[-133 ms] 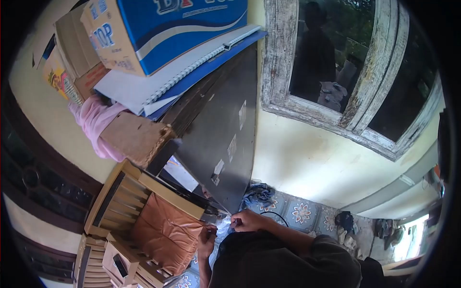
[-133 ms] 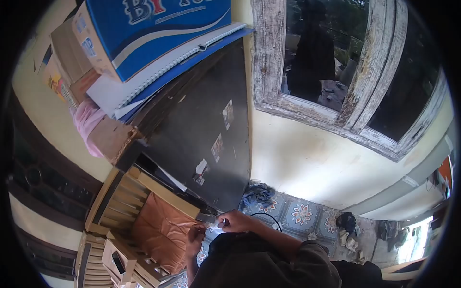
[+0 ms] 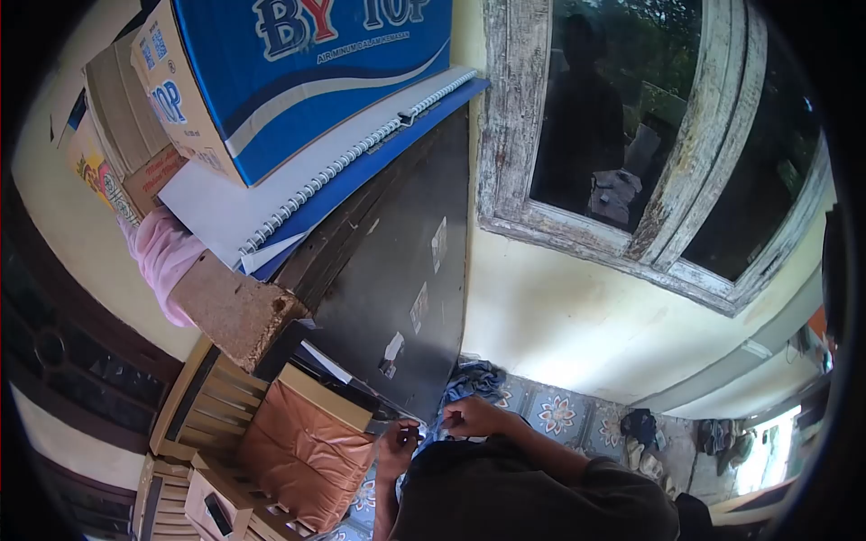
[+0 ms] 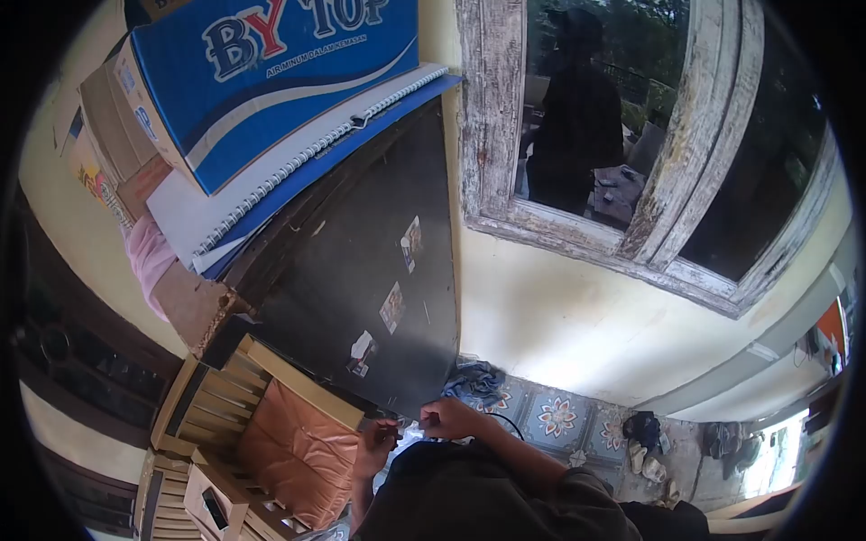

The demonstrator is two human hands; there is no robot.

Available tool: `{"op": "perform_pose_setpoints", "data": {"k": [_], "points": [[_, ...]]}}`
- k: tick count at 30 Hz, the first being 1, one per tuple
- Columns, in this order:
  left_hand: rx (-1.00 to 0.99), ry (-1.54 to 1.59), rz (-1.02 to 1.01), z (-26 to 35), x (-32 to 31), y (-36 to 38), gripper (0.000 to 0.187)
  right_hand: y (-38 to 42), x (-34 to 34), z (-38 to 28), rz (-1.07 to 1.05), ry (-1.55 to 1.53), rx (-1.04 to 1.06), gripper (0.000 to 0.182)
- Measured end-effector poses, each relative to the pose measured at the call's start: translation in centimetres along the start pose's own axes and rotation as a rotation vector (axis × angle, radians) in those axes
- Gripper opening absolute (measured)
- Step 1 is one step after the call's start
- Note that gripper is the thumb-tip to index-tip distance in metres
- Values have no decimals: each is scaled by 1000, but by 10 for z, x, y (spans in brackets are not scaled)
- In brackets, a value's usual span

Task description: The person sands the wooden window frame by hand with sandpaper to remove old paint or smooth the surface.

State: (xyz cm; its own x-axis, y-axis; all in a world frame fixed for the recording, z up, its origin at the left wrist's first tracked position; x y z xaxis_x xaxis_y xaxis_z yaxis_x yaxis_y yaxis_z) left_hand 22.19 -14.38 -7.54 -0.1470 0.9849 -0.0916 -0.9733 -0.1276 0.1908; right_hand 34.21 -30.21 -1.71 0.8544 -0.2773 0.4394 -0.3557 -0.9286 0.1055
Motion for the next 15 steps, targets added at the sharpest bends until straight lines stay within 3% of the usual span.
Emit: {"op": "perform_pose_setpoints", "data": {"k": [1, 3, 5, 6, 7, 9, 11, 13, 15], "points": [[8, 112, -36, 3, -19, -7, 23, 8, 10, 3, -19, -18, -40, 22], [-161, 34, -79, 13, -30, -26, 18, 6, 18, 16, -39, 28, -20, 19], [-139, -176, -10, 30, -20, -24, 13, -9, 4, 21, -184, 46, -16, 15], [-122, -159, 65, 37, -9, -18, 13, -7, 4, 15, -126, -8, -19, 14], [-50, -149, 34, 40, -6, -16, 12, -7, 6, 14, -44, -60, -37, 14], [39, -129, -20, 34, -3, -8, 16, -7, -9, 30, -77, -150, -114, 15], [130, -173, 36, 23, 13, -4, 24, -3, -10, 34, -55, -233, -202, 16], [81, -131, 124, 22, 23, 1, 30, -12, -9, 24, -125, -157, -219, 23], [303, -125, 253, -5, 48, 12, 32, -21, -10, 19, -97, -122, -186, 21]]}}
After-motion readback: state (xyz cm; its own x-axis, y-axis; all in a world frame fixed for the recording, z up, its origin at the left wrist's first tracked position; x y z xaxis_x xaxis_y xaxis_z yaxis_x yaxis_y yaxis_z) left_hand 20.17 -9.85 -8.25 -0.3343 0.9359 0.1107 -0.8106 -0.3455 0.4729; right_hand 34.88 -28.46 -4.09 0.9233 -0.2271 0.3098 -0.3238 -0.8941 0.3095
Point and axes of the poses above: each hand's wrist, its own y-axis away from the middle knuckle, its own x-axis out of the back of the hand, z = x × y, the point moved 6 cm from there along -y, towards the middle knuckle, and after that the axes turned 7 degrees about -z, right-handed, at the moved point
